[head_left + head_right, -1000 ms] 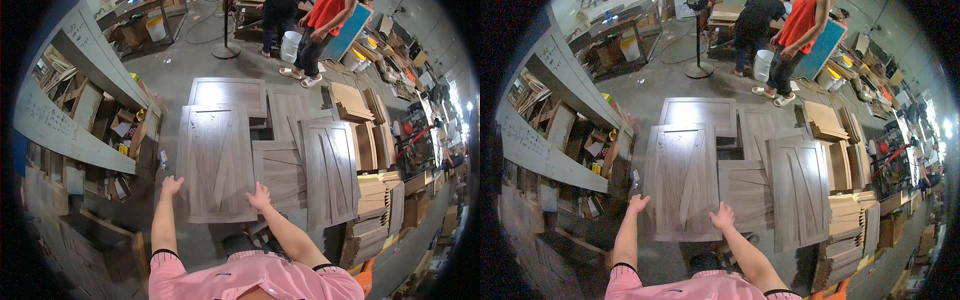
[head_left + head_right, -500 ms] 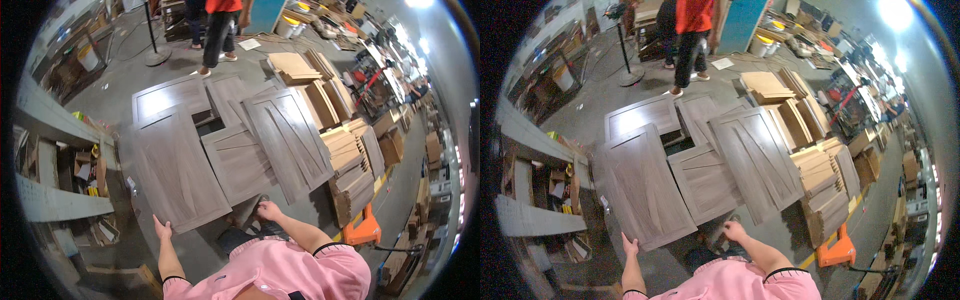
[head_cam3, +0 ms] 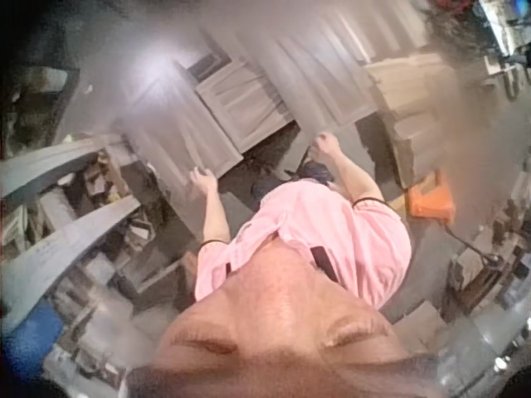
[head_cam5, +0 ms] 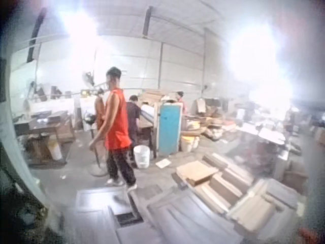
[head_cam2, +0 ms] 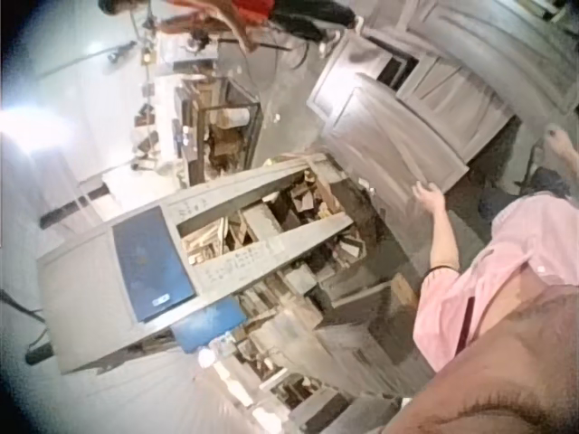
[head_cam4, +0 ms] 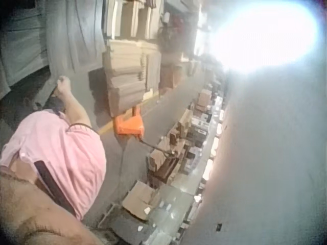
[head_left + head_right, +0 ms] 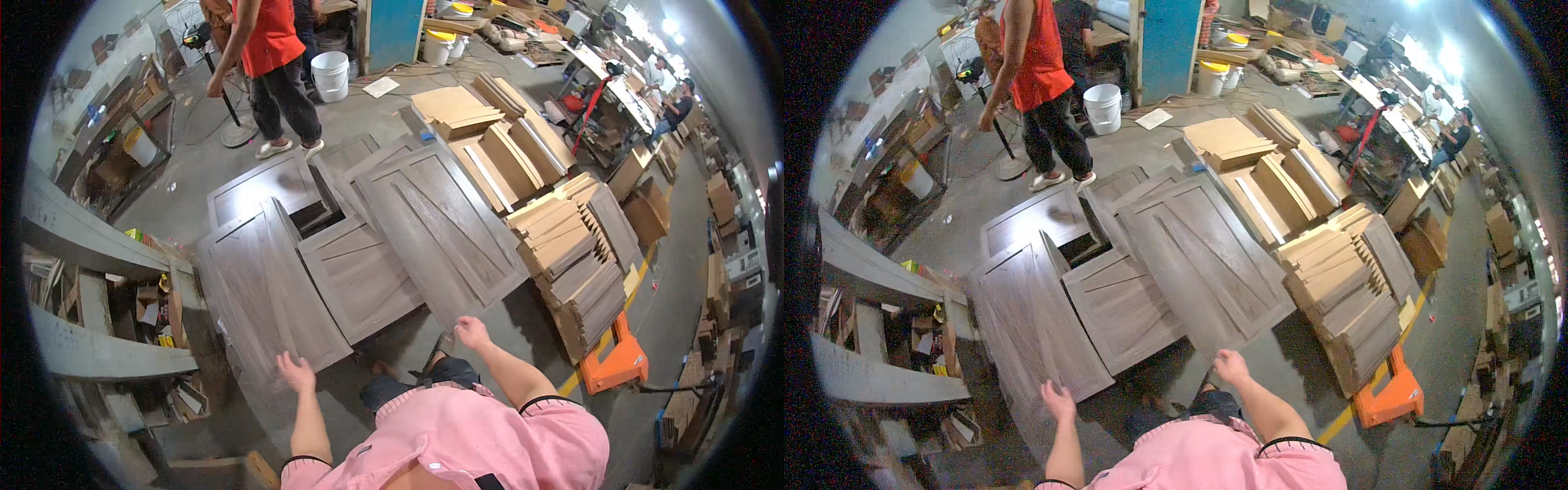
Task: The person collects wooden trim pieces from a stack on a pallet jack, places them onto larger grey furniture panels, and then stacks the assembled panels on a separate pile.
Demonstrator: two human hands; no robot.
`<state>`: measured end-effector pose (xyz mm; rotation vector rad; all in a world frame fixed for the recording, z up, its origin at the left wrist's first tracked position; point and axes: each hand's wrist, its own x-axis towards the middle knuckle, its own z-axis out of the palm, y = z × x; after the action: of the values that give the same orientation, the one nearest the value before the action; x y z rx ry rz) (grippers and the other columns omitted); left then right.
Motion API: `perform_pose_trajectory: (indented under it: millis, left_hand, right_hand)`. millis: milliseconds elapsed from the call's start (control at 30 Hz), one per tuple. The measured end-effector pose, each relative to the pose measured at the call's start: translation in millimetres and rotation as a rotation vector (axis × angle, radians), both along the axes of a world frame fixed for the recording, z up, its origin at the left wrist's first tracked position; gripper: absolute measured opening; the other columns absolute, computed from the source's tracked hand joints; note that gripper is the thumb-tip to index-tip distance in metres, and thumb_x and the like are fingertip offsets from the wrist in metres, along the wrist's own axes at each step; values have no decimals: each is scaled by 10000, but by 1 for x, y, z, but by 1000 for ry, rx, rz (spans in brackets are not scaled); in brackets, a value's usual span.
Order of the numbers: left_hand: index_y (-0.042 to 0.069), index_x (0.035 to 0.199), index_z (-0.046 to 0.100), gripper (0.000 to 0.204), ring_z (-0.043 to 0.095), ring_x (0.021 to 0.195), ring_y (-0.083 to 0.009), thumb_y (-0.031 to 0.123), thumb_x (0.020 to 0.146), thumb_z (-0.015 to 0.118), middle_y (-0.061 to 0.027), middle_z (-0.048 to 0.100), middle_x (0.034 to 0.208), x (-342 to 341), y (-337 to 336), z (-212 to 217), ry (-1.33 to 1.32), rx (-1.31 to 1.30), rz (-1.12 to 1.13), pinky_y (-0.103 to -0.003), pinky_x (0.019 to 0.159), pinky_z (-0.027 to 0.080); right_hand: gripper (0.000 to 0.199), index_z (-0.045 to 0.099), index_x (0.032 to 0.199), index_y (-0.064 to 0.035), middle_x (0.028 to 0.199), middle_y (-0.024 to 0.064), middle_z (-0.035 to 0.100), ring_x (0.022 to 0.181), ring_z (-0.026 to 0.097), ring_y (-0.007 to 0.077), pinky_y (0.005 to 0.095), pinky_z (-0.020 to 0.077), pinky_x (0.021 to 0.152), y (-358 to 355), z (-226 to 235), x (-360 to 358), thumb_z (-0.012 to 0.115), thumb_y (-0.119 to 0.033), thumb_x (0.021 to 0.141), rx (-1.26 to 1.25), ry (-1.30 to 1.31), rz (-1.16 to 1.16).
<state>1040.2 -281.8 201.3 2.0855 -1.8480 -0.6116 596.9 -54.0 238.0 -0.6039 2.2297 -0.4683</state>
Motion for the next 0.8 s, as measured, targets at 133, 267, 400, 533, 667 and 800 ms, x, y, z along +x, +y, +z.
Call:
perform_pose_trajectory:
  millis: [133, 267, 400, 533, 667, 800]
  left_hand:
    - [11, 1267, 510, 496, 361, 1338, -392, 189, 827, 653, -261, 394, 1415, -63, 96, -14, 76, 137, -90, -444, 1114, 306]
    - [34, 1220, 577, 457, 373, 1337, -358, 222, 816, 678, -250, 396, 1415, -108, 180, 3, 55, 339, -142, -412, 1119, 311]
    - [34, 1179, 605, 418, 411, 1305, -336, 228, 816, 679, -224, 465, 1355, -117, 229, 16, 20, 445, -40, -395, 1105, 330]
    - [44, 1144, 631, 365, 457, 1264, -329, 223, 828, 664, -197, 524, 1293, -145, 249, 29, -12, 489, -3, -396, 1071, 369]
    - [42, 1134, 641, 327, 608, 1078, -276, 222, 861, 650, -175, 638, 1139, -200, 233, 19, 155, 450, -60, -355, 948, 467]
    - [27, 1150, 623, 302, 666, 946, -200, 214, 913, 617, -137, 697, 1023, -300, 194, 39, 480, 383, -272, -302, 858, 503]
  right_hand:
    - [492, 560, 1270, -111, 1276, 146, 538, 1206, 499, 324, 421, 425, 1001, -6, -8, -60, 663, -271, 817, -137, 300, 38]
    - [615, 468, 1337, -135, 1319, 120, 465, 1213, 456, 337, 444, 404, 1011, -23, -10, -103, 720, -244, 787, -131, 428, 39]
    - [638, 435, 1339, -131, 1337, 149, 443, 1174, 495, 355, 472, 421, 988, -29, -3, -132, 711, -248, 776, -36, 318, 139]
    - [628, 464, 1254, -62, 1207, 213, 533, 1048, 588, 377, 470, 501, 859, -15, -28, -151, 703, -272, 713, 26, 96, 134]
    - [600, 497, 1235, -25, 1111, 235, 640, 1061, 613, 375, 440, 490, 897, 3, 0, -141, 654, -290, 720, -89, -139, 36]
    - [571, 521, 1226, -42, 1099, 258, 636, 1058, 593, 422, 463, 469, 909, 27, 28, -124, 635, -309, 733, -204, -116, 77]
